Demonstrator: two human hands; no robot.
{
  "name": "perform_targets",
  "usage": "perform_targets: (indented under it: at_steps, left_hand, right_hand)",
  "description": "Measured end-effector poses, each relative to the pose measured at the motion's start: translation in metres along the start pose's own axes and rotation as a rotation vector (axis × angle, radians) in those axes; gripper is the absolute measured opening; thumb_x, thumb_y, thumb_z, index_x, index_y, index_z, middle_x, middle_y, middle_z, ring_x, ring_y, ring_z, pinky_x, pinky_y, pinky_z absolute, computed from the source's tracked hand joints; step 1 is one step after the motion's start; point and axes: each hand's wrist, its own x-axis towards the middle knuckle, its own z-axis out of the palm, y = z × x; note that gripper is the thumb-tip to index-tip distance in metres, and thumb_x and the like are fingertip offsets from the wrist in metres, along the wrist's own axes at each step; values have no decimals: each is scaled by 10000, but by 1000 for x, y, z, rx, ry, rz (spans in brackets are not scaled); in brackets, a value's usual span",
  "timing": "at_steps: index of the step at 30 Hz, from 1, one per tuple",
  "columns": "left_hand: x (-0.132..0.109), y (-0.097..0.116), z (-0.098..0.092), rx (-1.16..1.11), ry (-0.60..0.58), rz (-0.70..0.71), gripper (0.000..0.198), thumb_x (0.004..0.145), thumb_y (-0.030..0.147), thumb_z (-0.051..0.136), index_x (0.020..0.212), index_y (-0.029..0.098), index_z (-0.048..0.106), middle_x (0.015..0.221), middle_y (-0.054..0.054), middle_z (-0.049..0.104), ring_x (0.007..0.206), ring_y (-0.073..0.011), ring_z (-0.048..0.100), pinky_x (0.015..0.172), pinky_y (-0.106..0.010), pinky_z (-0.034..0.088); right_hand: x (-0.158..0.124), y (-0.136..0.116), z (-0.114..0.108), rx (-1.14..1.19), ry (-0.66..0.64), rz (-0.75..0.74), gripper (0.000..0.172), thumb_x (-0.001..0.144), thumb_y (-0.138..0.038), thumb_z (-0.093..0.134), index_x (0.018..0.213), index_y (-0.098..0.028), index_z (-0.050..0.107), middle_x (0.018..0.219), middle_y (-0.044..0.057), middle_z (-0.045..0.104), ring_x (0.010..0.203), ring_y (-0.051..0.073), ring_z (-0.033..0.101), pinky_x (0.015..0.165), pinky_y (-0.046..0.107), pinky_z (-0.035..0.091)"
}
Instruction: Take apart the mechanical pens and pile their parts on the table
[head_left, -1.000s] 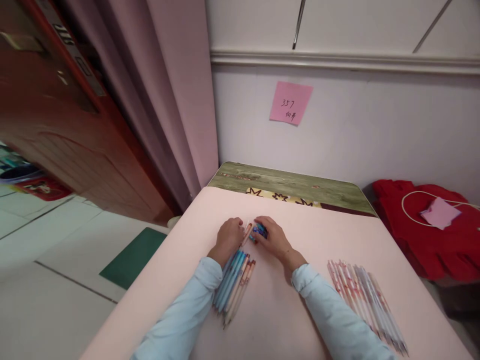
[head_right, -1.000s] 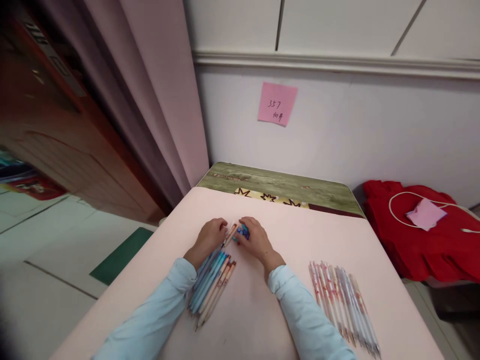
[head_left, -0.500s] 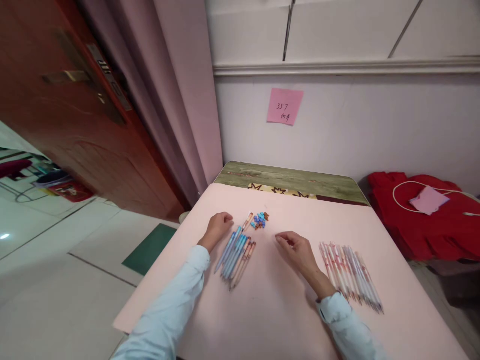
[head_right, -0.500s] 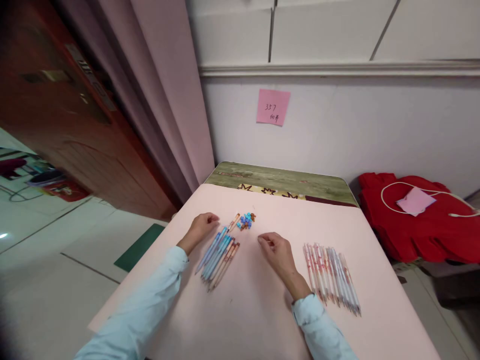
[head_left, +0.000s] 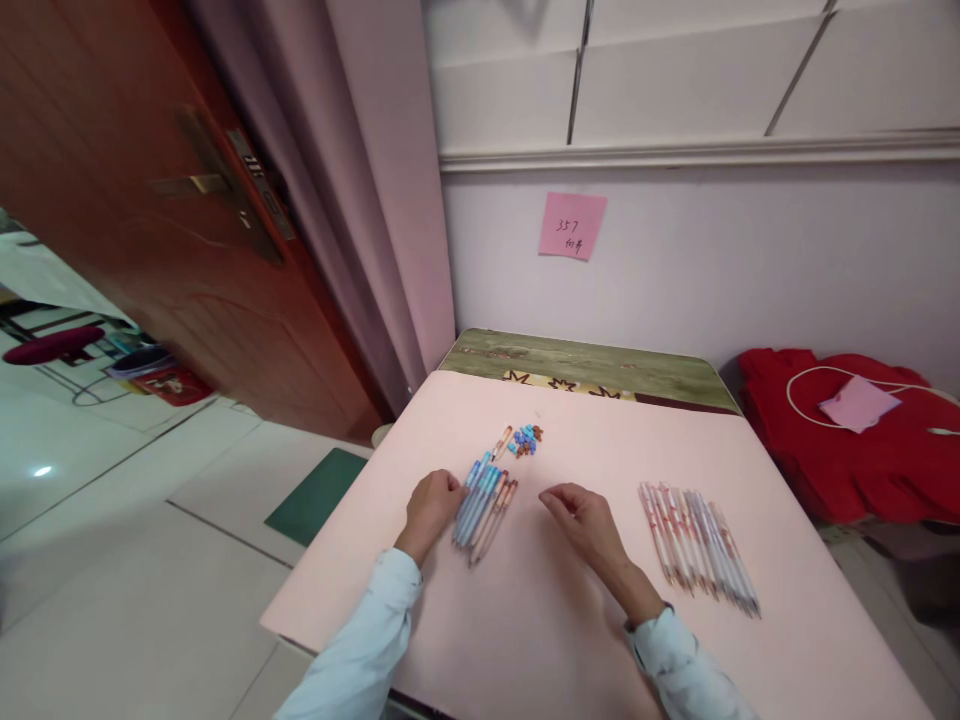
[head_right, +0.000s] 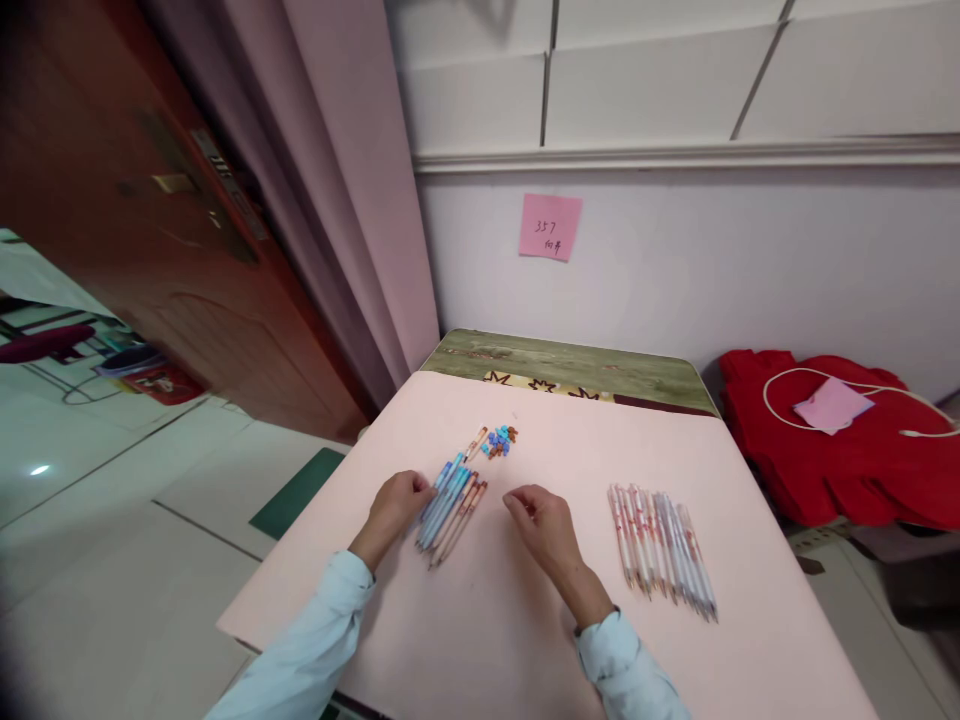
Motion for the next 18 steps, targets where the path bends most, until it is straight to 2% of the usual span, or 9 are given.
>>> perform_targets:
  at_steps: [3,6,9,11,14,16,18]
  left_hand:
    - [-7,-2,1,-26,38,31,131,821,263,588,729,181,633,783,-62,697,746,-179,612,632,-267,354]
    - [-17,0,-2,-114,126,98,149,837,251,563,709,184,600,747,-51,670,714,-177,588,651,-276,364]
    - [-30,10,-7,-429,201,176,142,822,294,591,733,184,596,721,-27,637,693,-168,569,659,-275,392]
    - [-40,21,-11,-797,139,184,176,792,343,637,762,173,607,706,-13,617,677,-154,567,663,-265,424]
    - [-54,38,-14,-1289,-58,83,284,715,397,735,792,157,605,692,3,604,632,-125,563,633,-245,457]
    - [-61,47,-14,-1442,-135,16,337,666,394,790,805,158,593,682,14,599,587,-106,550,573,-223,449]
    - [-66,50,-13,-1487,-151,-8,359,646,382,818,802,161,582,665,23,592,545,-94,537,509,-203,421]
  right_hand:
    - [4,-12,14,78,-19,-18,321,874,-473,579,806,-203,738,811,77,731,748,229,655,676,311,478]
    - [9,-27,33,263,-71,15,283,858,-457,610,847,-205,737,788,64,724,728,219,657,649,309,492]
    - [13,-41,54,443,-111,114,304,832,-484,640,844,-191,719,740,52,702,687,203,652,619,305,505]
    - [13,-50,65,502,-135,149,321,813,-502,663,850,-186,706,748,48,695,688,195,653,617,301,509]
    - [9,-61,76,543,-158,166,344,799,-507,686,918,-185,688,786,49,696,729,192,654,628,289,505]
    - [5,-66,77,589,-157,210,378,788,-530,697,929,-180,672,763,48,693,711,186,648,618,283,495]
    - [0,-69,73,641,-156,243,409,771,-566,705,883,-174,666,717,43,680,660,173,630,603,279,482]
